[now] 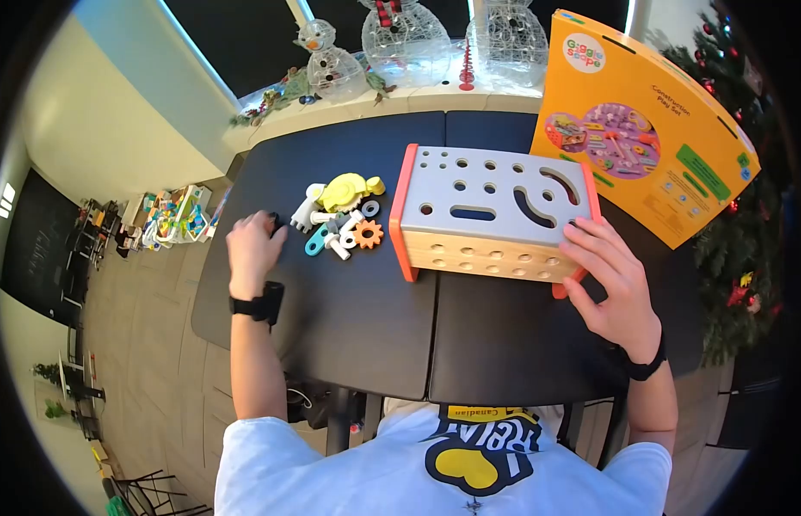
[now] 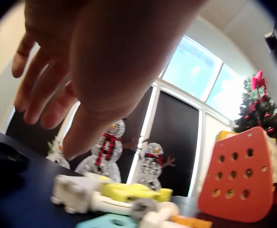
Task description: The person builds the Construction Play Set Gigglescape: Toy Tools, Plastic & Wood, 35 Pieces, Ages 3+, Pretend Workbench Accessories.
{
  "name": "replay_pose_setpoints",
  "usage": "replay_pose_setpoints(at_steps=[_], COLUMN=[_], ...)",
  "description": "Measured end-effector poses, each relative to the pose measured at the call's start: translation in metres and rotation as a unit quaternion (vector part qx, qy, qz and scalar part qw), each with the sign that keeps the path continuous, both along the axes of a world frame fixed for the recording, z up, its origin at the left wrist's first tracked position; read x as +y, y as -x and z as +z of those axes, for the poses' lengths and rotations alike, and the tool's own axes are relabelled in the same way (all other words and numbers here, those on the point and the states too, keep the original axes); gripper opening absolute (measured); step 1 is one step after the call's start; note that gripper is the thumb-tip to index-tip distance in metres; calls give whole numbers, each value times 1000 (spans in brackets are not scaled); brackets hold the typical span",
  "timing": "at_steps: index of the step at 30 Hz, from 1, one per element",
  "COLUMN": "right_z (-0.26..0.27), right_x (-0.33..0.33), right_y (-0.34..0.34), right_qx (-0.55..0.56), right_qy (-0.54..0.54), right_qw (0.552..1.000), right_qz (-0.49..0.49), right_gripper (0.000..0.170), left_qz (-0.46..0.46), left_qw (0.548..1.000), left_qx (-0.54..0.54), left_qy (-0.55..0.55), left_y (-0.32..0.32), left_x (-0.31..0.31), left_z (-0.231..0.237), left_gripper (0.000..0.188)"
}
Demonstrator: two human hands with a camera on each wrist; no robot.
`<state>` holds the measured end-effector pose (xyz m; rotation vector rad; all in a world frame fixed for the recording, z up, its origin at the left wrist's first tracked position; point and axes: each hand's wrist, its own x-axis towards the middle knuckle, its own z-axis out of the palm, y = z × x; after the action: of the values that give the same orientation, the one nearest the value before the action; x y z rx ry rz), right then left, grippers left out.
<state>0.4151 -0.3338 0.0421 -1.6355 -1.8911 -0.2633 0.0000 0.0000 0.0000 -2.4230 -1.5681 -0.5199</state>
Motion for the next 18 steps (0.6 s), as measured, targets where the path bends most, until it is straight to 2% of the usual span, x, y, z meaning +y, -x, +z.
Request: replay_pose_setpoints(at_steps=[2, 6, 7, 10, 16, 18], right_z=[1, 0, -1, -5, -15, -14], right_x=[1, 1, 0, 0, -3, -4], right_y=[0, 1, 2, -3, -15, -19], right_qx=[4, 8, 11, 20, 68, 65], right_qy=[1, -8, -12, -22, -74, -71], right_qw=[1000, 1000, 1000, 999, 995, 995], right_qz=[4, 10, 12, 20, -9, -18], right_gripper=[39, 39, 39, 42, 46, 47], left_qz=[-126, -258, -257, -267, -333, -323], left_qw=[984, 959, 957, 950, 934, 938], left_qx=[-99, -53, -9, 71, 62, 57], left_qy=[75, 102, 132, 146, 112, 113], left_y=[-36, -83, -89, -106, -106, -107], left_x=[-10, -15, -12, -5, 19, 12], left_z=[6, -4, -5, -6, -24, -19], left_gripper=[23, 22, 26, 24, 12, 11])
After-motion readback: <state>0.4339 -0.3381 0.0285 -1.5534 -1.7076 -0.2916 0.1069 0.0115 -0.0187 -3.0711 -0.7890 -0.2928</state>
